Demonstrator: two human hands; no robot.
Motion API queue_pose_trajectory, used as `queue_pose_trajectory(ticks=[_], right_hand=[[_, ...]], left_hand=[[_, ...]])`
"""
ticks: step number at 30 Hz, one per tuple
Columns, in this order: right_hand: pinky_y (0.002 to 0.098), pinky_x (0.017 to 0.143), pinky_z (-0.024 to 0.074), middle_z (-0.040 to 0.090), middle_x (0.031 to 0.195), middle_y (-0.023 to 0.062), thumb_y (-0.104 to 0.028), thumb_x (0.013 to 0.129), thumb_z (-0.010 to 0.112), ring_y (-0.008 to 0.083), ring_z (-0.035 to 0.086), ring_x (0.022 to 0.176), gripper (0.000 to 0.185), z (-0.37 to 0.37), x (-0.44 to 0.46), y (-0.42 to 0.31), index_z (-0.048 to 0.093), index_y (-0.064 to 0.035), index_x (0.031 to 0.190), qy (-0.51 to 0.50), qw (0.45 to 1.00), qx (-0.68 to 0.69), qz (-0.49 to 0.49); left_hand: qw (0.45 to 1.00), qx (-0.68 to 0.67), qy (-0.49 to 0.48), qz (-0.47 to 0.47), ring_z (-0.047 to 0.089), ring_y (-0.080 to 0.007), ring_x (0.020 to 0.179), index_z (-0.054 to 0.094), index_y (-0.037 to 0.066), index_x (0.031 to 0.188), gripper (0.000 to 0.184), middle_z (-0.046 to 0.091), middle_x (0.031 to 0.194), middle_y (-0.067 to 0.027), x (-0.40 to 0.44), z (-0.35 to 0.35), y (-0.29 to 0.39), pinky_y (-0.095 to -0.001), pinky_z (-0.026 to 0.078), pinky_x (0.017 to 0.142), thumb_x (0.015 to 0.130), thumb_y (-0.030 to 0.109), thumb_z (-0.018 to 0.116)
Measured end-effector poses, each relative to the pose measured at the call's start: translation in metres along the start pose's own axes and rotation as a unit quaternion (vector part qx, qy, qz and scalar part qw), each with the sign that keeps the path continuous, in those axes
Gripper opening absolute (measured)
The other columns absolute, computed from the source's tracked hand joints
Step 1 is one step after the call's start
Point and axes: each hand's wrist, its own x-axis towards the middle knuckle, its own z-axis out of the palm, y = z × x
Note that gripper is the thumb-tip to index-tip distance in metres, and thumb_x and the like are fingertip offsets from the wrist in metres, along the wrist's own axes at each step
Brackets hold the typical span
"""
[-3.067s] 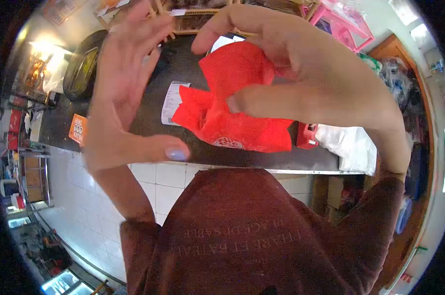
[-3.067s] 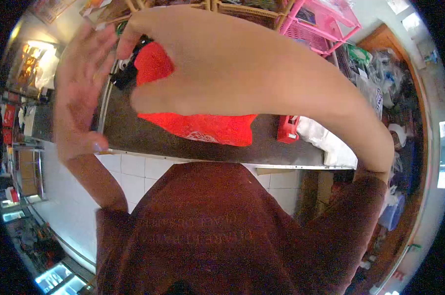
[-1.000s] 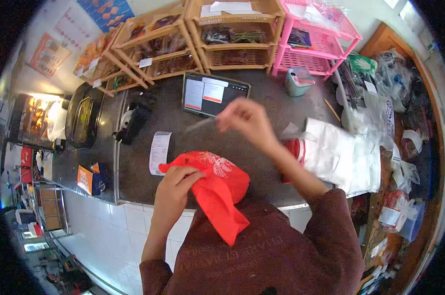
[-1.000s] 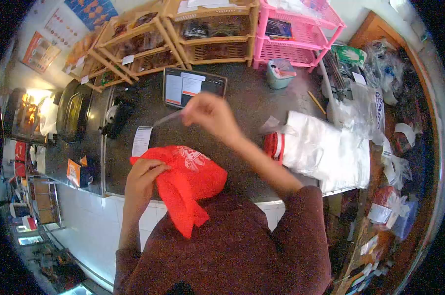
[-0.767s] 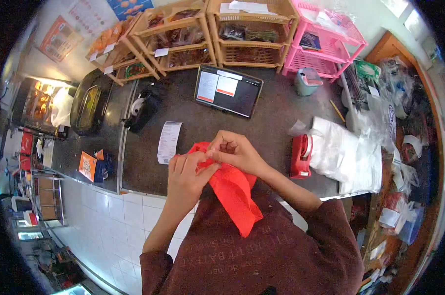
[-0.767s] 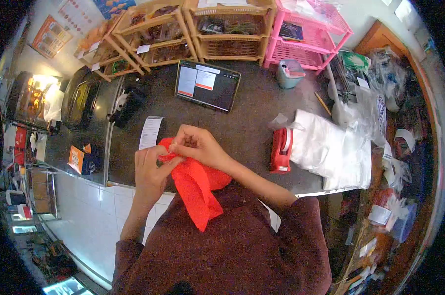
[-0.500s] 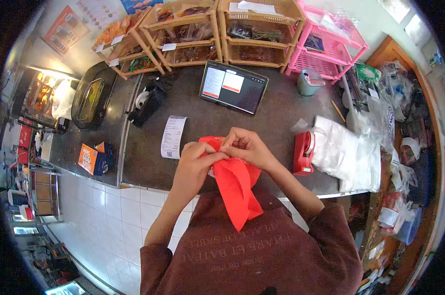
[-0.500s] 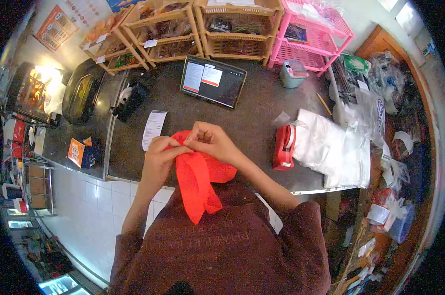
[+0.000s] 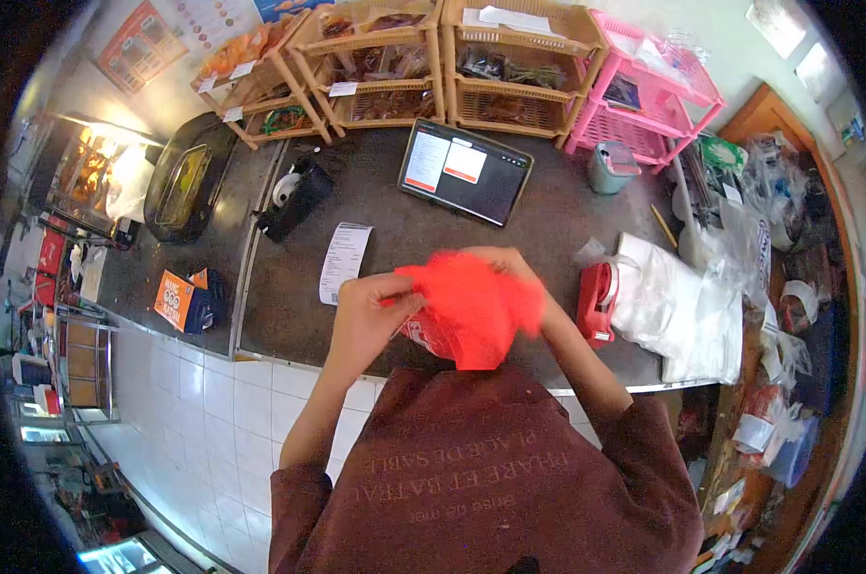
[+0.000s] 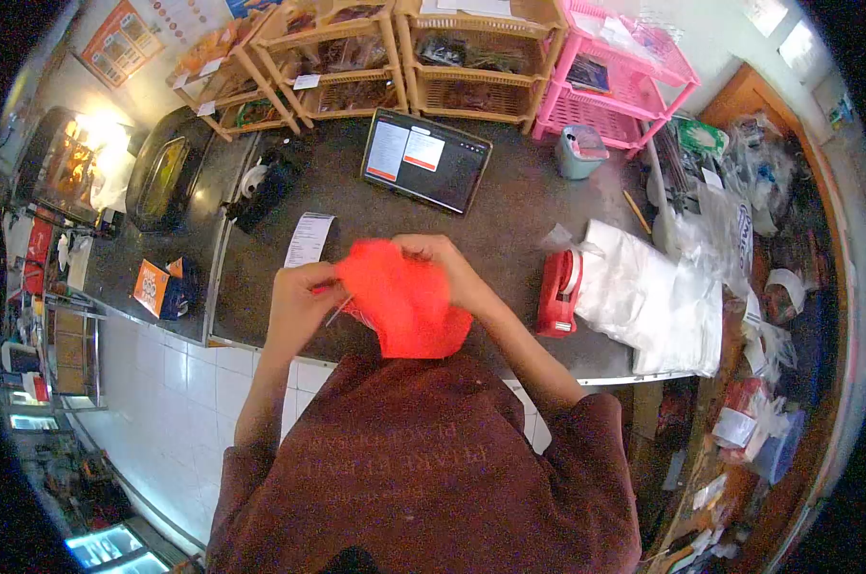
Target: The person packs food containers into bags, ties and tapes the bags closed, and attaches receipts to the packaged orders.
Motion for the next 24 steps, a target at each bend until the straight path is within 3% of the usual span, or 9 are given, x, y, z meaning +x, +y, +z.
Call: queue_pose_trajectory(ticks=[3,6,10,13,16,19,24], right_hand=[[0.0243,0.065,0.0452,0.059,0.08,0.0045,-0.002,0.075,0.061,0.0137,0.057,0.075,0.011,0.011,-0.01,0.009,0.058,-0.001,0.085,0.089,0.987,-0.121,-0.063],[0.0268,0.063,0.0461,0.057,0.079,0.0077,0.0,0.069,0.064,0.0212,0.057,0.073,0.015,0.03,-0.015,0.005,0.061,-0.0027,0.084,0.179,0.905,-0.336,-0.189],[0.0302,0.062,0.0448,0.055,0.08,0.0089,-0.001,0.068,0.061,0.0224,0.054,0.073,0.023,0.03,-0.017,0.011,0.061,-0.0048,0.09,0.135,0.868,-0.41,-0.243],[0.0299,0.063,0.0447,0.055,0.079,0.0078,0.001,0.065,0.064,0.0208,0.054,0.073,0.026,0.029,-0.016,0.004,0.063,-0.005,0.091,0.152,0.863,-0.428,-0.22],[0.0303,0.063,0.0439,0.054,0.079,0.008,0.001,0.065,0.063,0.0216,0.053,0.073,0.026,0.025,-0.013,0.003,0.063,-0.0042,0.09,0.159,0.875,-0.412,-0.198],[0.0303,0.062,0.0434,0.052,0.077,0.008,0.002,0.065,0.063,0.0221,0.053,0.072,0.025,0.027,-0.007,0.003,0.063,-0.0039,0.089,0.153,0.883,-0.401,-0.19],[0.0311,0.062,0.0432,0.049,0.075,0.0083,0.002,0.065,0.062,0.0229,0.052,0.072,0.021,0.024,0.001,-0.001,0.062,-0.0031,0.085,0.126,0.887,-0.409,-0.175]], left_hand=[[0.99,-0.111,0.014,-0.09,0.054,-0.0065,0.056,0.065,0.0,0.081,0.017,0.061,0.061,-0.0067,0.009,0.005,-0.014,-0.0228,0.042,0.05,0.07,0.013,0.069],[0.97,-0.207,0.043,-0.117,0.056,-0.0079,0.058,0.062,-0.001,0.081,0.016,0.062,0.064,-0.0087,0.016,0.017,-0.025,-0.0214,0.044,0.053,0.071,0.01,0.069],[0.967,-0.189,0.064,-0.16,0.06,-0.0114,0.067,0.053,-0.001,0.086,0.019,0.062,0.07,-0.0096,0.014,0.016,-0.02,-0.0228,0.048,0.06,0.073,0.003,0.065],[0.914,-0.398,0.059,-0.048,0.06,-0.0125,0.069,0.048,0.0,0.091,0.025,0.062,0.071,-0.0097,0.005,0.019,-0.018,-0.0239,0.049,0.064,0.073,0.002,0.065],[0.924,-0.381,0.039,-0.006,0.06,-0.013,0.078,0.052,-0.001,0.086,0.015,0.062,0.078,-0.0089,-0.003,0.022,-0.016,-0.0253,0.048,0.073,0.074,-0.003,0.061],[0.986,-0.154,0.046,-0.05,0.059,-0.0169,0.086,0.057,0.001,0.078,0.007,0.062,0.086,-0.0068,-0.009,0.023,-0.019,-0.0274,0.046,0.079,0.073,-0.001,0.062],[0.97,0.097,0.145,0.171,0.056,-0.0205,0.078,0.062,0.006,0.075,0.009,0.061,0.08,-0.0054,-0.004,0.023,-0.015,-0.0308,0.042,0.07,0.067,0.008,0.066]])
